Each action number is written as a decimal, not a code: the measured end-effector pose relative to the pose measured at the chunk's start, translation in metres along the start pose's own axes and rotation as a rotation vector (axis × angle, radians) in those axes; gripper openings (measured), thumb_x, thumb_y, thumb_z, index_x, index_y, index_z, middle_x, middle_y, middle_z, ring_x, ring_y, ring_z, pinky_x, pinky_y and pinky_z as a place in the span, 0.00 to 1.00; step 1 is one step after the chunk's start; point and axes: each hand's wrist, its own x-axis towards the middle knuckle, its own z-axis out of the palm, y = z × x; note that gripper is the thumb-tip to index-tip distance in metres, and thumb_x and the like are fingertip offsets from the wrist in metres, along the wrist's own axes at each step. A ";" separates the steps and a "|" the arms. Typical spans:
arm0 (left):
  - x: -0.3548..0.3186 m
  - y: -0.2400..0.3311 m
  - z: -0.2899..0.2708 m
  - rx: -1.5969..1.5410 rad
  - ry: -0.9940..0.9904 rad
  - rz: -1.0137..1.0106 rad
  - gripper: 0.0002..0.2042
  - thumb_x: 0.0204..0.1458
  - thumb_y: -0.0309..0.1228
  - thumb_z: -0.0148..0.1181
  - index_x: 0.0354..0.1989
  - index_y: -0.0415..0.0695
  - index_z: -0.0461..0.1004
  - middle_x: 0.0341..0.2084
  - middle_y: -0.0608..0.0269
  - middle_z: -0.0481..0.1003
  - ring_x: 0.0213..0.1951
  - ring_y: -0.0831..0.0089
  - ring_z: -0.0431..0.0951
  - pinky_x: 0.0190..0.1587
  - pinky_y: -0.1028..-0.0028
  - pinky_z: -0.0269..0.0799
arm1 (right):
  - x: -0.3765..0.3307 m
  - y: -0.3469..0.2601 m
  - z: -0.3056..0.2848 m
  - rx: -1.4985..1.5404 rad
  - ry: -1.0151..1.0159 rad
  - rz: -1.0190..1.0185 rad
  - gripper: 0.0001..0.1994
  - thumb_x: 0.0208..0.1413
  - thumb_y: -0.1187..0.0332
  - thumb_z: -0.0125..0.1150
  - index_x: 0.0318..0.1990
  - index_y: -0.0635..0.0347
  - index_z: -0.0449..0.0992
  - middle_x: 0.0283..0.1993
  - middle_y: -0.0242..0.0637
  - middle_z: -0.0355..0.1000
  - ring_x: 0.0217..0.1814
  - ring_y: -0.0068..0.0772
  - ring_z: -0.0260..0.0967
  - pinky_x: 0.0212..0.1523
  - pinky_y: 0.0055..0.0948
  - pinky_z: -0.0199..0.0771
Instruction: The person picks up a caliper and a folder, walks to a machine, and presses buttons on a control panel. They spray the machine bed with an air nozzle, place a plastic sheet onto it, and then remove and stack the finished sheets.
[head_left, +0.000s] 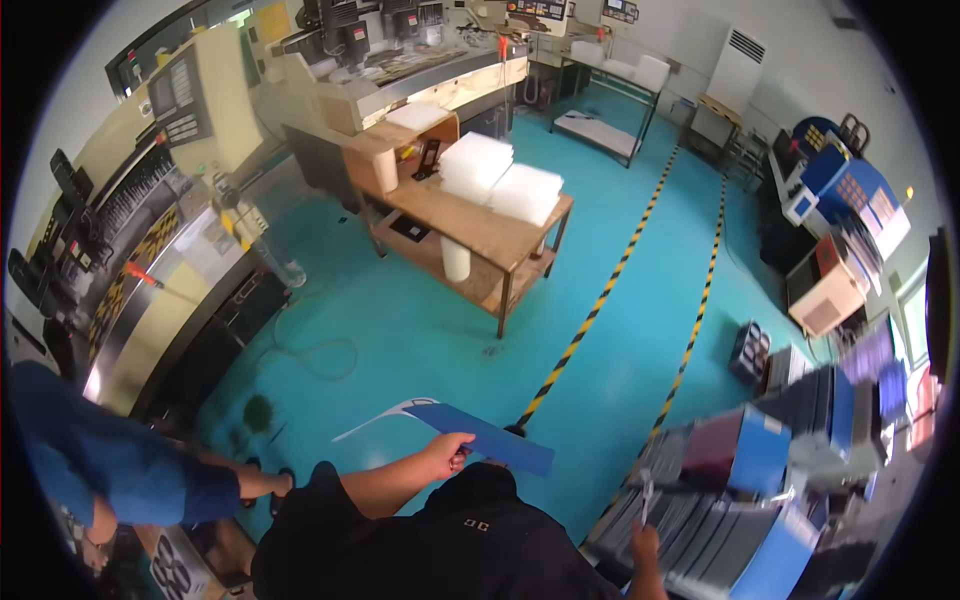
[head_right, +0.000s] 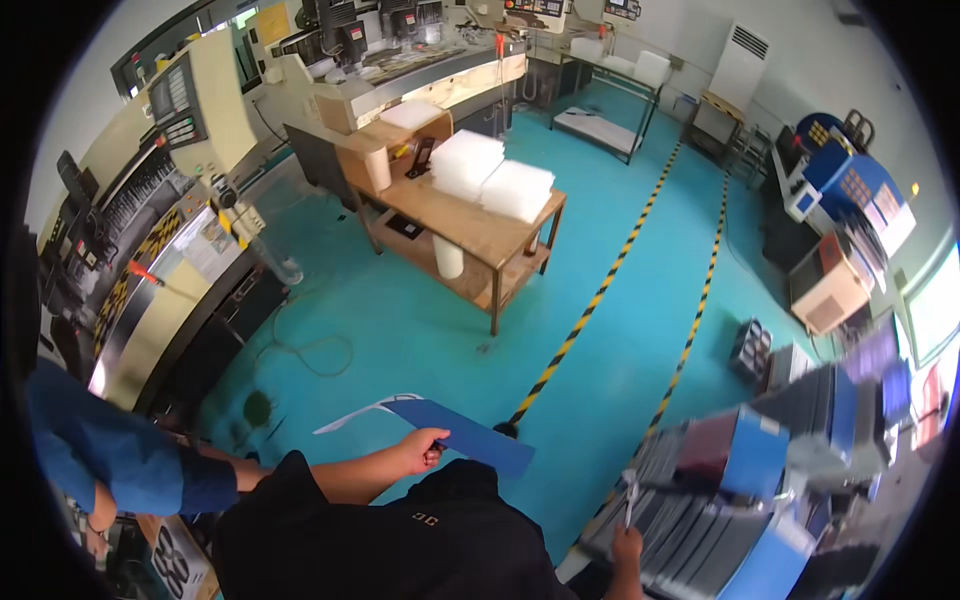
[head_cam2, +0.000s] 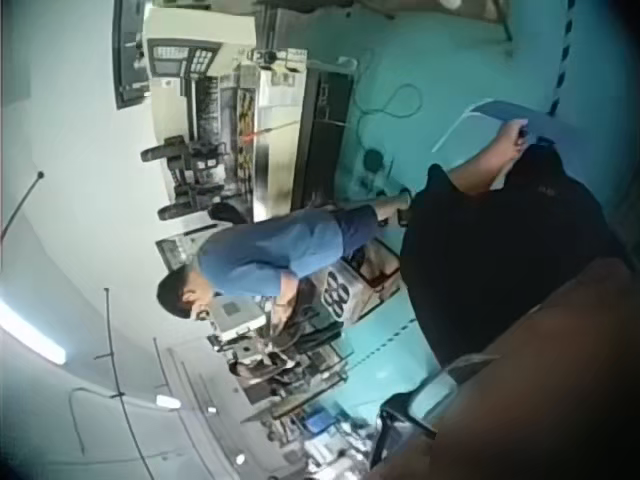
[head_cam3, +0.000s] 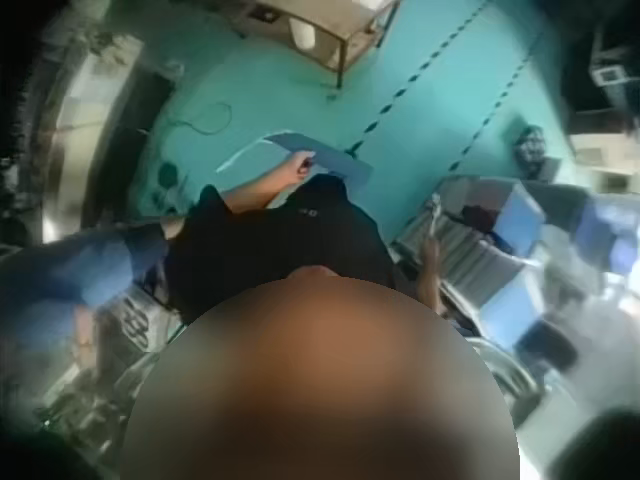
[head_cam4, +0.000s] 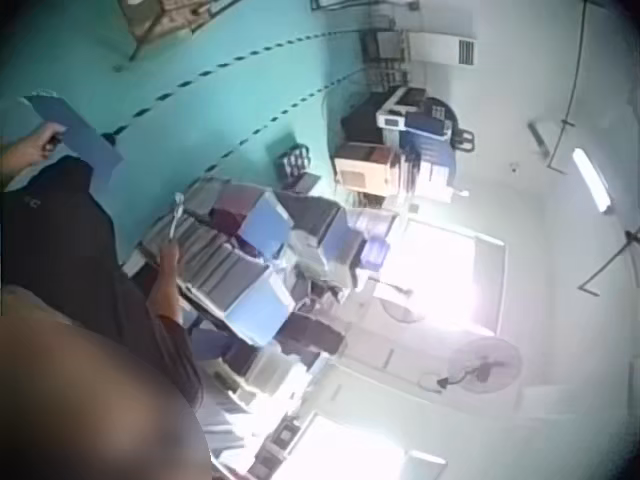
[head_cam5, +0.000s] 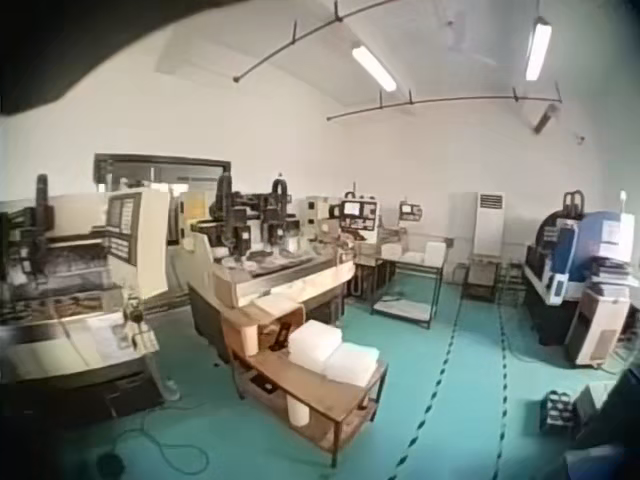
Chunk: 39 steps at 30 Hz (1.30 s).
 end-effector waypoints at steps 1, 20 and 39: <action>0.016 0.026 0.037 0.007 0.055 -0.030 0.11 0.53 0.35 0.63 0.28 0.47 0.67 0.18 0.66 0.64 0.11 0.80 0.53 0.14 0.77 0.45 | 0.027 -0.004 0.001 0.017 0.061 -0.038 0.26 0.59 0.49 0.54 0.26 0.69 0.75 0.27 0.58 0.74 0.36 0.63 0.74 0.36 0.54 0.70; 0.339 0.407 0.674 0.184 -0.161 0.041 0.08 0.55 0.35 0.59 0.29 0.49 0.68 0.19 0.68 0.64 0.12 0.81 0.53 0.15 0.76 0.46 | 0.704 -0.091 -0.228 -0.307 -0.312 -0.197 0.16 0.63 0.56 0.46 0.33 0.60 0.73 0.22 0.46 0.72 0.25 0.53 0.73 0.26 0.50 0.70; 0.768 0.838 1.164 0.306 -0.087 0.006 0.12 0.54 0.36 0.62 0.29 0.44 0.66 0.18 0.62 0.66 0.10 0.78 0.56 0.14 0.74 0.49 | 1.276 -0.317 -0.404 0.207 -0.376 0.341 0.21 0.62 0.49 0.48 0.42 0.61 0.73 0.30 0.47 0.73 0.34 0.51 0.74 0.33 0.48 0.74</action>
